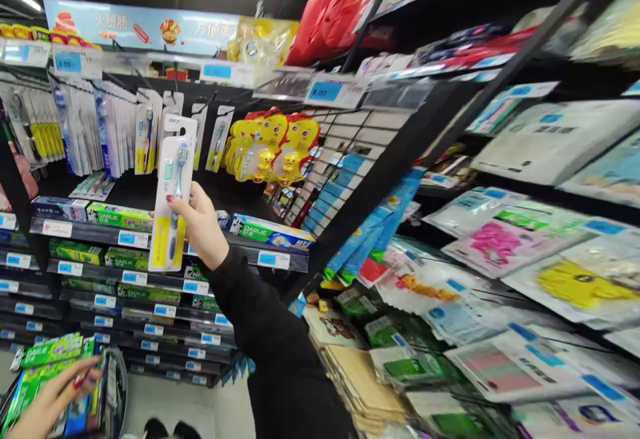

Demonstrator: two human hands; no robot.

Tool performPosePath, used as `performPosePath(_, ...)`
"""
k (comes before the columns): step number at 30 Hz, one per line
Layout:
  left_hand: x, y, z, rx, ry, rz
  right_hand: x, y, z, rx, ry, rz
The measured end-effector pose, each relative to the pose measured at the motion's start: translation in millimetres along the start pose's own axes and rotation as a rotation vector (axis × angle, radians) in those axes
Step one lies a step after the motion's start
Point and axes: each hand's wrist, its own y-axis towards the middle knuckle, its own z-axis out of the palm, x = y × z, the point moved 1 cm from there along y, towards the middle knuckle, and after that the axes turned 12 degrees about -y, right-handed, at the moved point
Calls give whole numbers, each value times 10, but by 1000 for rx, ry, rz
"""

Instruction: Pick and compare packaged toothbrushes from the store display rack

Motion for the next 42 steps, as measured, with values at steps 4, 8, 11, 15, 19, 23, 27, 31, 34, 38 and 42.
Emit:
performPosePath(4,-401,50,348,135,-282,202,-373,-391,429,135,194,163)
performPosePath(8,-561,147,578,287,-633,168,-756,-696,737,178,336,339)
performPosePath(11,-473,113,625,360,-826,69,-975,-848,869,191,372,437)
performPosePath(15,-313,24,647,370,-957,-31,-1149,-969,941,194,375,508)
performPosePath(19,-238,-28,648,258,-883,-37,-1273,-1029,921,232,315,529)
performPosePath(23,-222,-161,552,-142,-203,74,-1383,-1029,783,261,258,406)
performPosePath(27,-219,-368,495,-555,725,392,-1466,-985,619,262,230,300)
performPosePath(31,-154,-468,537,-682,1153,579,-1568,-950,528,220,149,268)
performPosePath(34,-105,-487,529,-632,1093,560,-1658,-966,440,198,115,224)
performPosePath(38,34,-529,435,-332,565,278,-1745,-1067,175,274,96,126)
performPosePath(42,462,-590,352,48,-235,-258,-1824,-1214,-138,516,-194,209)
